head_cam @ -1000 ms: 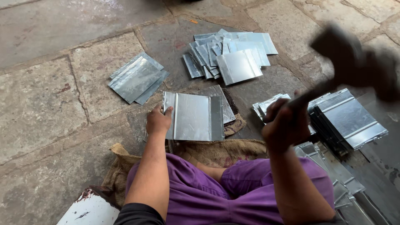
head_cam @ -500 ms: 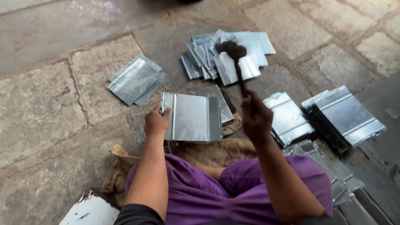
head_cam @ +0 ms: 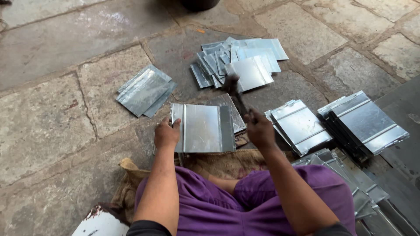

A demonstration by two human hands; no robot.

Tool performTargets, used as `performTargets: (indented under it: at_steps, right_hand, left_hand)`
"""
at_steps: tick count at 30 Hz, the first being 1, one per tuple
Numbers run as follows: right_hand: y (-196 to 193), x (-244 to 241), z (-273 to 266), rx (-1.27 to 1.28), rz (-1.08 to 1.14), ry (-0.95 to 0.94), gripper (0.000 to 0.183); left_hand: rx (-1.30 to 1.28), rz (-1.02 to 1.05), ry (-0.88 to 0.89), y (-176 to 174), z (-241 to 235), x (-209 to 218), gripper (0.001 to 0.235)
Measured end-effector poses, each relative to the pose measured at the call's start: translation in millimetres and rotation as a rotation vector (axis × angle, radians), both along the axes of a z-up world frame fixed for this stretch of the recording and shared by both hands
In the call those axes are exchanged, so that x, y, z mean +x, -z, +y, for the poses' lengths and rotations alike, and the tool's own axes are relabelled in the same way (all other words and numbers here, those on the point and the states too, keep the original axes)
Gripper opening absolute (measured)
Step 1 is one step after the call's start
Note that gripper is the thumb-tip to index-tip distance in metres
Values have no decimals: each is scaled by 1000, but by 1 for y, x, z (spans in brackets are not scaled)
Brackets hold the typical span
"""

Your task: The person sits on a paved floor and uses a hammer to repeatedly strike the edges of rectangular metal sheets placed on a wooden block. They process the sheets one by one, moving finished pieces to a pile on the right and picking up new ones from a pile on the left.

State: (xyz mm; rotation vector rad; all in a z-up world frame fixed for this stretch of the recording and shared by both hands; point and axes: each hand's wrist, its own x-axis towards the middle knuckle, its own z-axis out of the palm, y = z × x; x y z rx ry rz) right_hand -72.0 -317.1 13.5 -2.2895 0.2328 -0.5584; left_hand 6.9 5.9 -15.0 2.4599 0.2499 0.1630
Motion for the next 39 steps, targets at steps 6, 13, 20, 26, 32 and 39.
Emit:
performTargets:
  at_steps: [6,13,20,26,32,39]
  right_hand:
    - [-76,-38,3,219,-446,-137,29]
    - [-2,-35,18,4,-223,-248,20]
    - [21,-37,12,150,-157,-171,23]
    - [20,-34,11,-36,181,-99,28]
    - [38,-31,7,74,28,-227,26]
    - [43,-27,-2,519,366,38,34]
  left_hand:
    - [-103,143,-33,-22,-5,-7,53]
    - [-95,166,-51,-27,-7,-8,54]
    - [-95,80,-53,-8,0,0,53]
    - [-112,116,-60,-11,-3,-3,43]
    - [-110,71,-51,3,1,-1,43]
    - [-206,-6,-4,34,11,15,40]
